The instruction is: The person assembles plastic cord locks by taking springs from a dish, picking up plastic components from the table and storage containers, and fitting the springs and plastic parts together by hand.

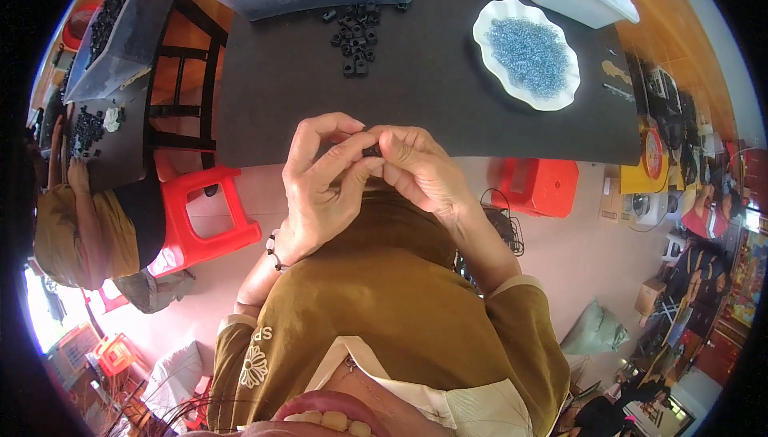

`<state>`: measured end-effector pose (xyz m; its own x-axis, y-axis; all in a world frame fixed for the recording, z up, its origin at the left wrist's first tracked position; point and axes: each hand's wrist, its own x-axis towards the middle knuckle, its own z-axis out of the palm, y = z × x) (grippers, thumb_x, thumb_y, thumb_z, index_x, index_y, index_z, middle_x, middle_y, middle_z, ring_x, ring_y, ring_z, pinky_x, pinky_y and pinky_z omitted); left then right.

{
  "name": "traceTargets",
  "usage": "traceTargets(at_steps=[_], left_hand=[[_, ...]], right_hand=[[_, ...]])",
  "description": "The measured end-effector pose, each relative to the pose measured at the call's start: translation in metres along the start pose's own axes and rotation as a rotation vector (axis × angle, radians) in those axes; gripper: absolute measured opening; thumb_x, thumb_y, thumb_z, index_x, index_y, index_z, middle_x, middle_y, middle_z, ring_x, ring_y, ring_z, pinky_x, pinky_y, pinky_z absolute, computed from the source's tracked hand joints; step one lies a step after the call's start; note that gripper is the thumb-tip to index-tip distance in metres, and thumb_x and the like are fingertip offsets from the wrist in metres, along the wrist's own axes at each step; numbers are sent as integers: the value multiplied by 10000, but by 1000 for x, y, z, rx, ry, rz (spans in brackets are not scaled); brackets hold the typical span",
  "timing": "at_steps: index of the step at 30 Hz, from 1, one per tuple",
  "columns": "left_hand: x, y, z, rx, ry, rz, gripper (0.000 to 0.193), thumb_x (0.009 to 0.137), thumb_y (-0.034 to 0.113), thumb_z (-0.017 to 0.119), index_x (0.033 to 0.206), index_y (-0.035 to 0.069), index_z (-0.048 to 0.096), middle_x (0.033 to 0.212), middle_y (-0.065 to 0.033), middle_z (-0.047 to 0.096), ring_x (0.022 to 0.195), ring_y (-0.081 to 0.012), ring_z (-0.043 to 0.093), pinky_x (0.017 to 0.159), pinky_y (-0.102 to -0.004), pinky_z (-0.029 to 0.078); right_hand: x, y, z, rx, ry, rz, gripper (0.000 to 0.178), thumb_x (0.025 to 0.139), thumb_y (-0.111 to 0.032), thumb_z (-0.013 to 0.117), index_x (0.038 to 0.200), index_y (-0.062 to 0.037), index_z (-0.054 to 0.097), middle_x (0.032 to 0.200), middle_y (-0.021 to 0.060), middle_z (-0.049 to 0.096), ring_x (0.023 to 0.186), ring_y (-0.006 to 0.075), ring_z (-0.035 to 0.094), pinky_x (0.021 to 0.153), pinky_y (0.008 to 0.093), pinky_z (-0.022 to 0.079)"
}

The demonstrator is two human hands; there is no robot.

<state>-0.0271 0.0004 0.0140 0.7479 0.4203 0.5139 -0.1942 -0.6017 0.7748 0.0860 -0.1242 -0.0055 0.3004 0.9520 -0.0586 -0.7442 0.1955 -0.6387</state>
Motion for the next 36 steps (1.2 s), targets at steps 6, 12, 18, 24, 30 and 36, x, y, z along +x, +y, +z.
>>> traceTargets(at_steps=[6, 12, 18, 24, 30, 36], left_hand=[[4, -4, -2, 75, 24, -30, 288, 748, 24, 798, 1028, 75, 752, 1095, -70, 628, 881, -233, 607, 745, -336, 536], [7, -12, -1, 146, 59, 87, 284, 766, 56, 797, 1045, 75, 745, 957, -34, 684, 828, -225, 631, 732, -337, 511], [9, -13, 2, 156, 43, 96, 286, 765, 63, 801, 1045, 69, 743, 941, -36, 687, 813, -228, 629, 718, -338, 493], [14, -15, 4, 108, 7, 70, 320, 746, 7, 810, 1058, 46, 749, 921, -82, 709, 827, -248, 648, 723, -337, 542], [12, -34, 1, -88, 39, -148, 187, 934, 19, 654, 1100, 13, 741, 867, -93, 712, 695, -113, 637, 669, -243, 513], [16, -38, -2, -206, 13, -316, 165, 933, 13, 642, 1064, -1, 743, 831, -68, 700, 670, -89, 623, 636, -231, 509]], right_hand=[[-1, -5, 0, -87, 114, -8, 602, 1037, -475, 464, 1209, 85, 604, 1091, 137, 691, 981, 202, 673, 925, 338, 535], [-11, -20, -4, -477, 266, -64, 567, 1060, -469, 438, 1168, 50, 638, 955, 90, 714, 853, 118, 645, 800, 273, 533], [-9, -29, 3, -791, 328, -204, 301, 1030, -256, 586, 1083, 27, 672, 909, 52, 700, 819, 66, 604, 742, 222, 491], [0, -43, 6, -949, 327, -217, 156, 975, -130, 671, 986, 26, 671, 882, 24, 684, 790, 56, 606, 711, 206, 488], [27, -151, -11, -1419, 569, -505, 204, 961, -241, 673, 1015, -51, 723, 885, 16, 718, 826, 71, 637, 750, 222, 492], [62, -356, -103, -1705, 805, -1096, 250, 918, -183, 684, 982, 59, 701, 881, 135, 732, 827, 187, 683, 750, 324, 539]])
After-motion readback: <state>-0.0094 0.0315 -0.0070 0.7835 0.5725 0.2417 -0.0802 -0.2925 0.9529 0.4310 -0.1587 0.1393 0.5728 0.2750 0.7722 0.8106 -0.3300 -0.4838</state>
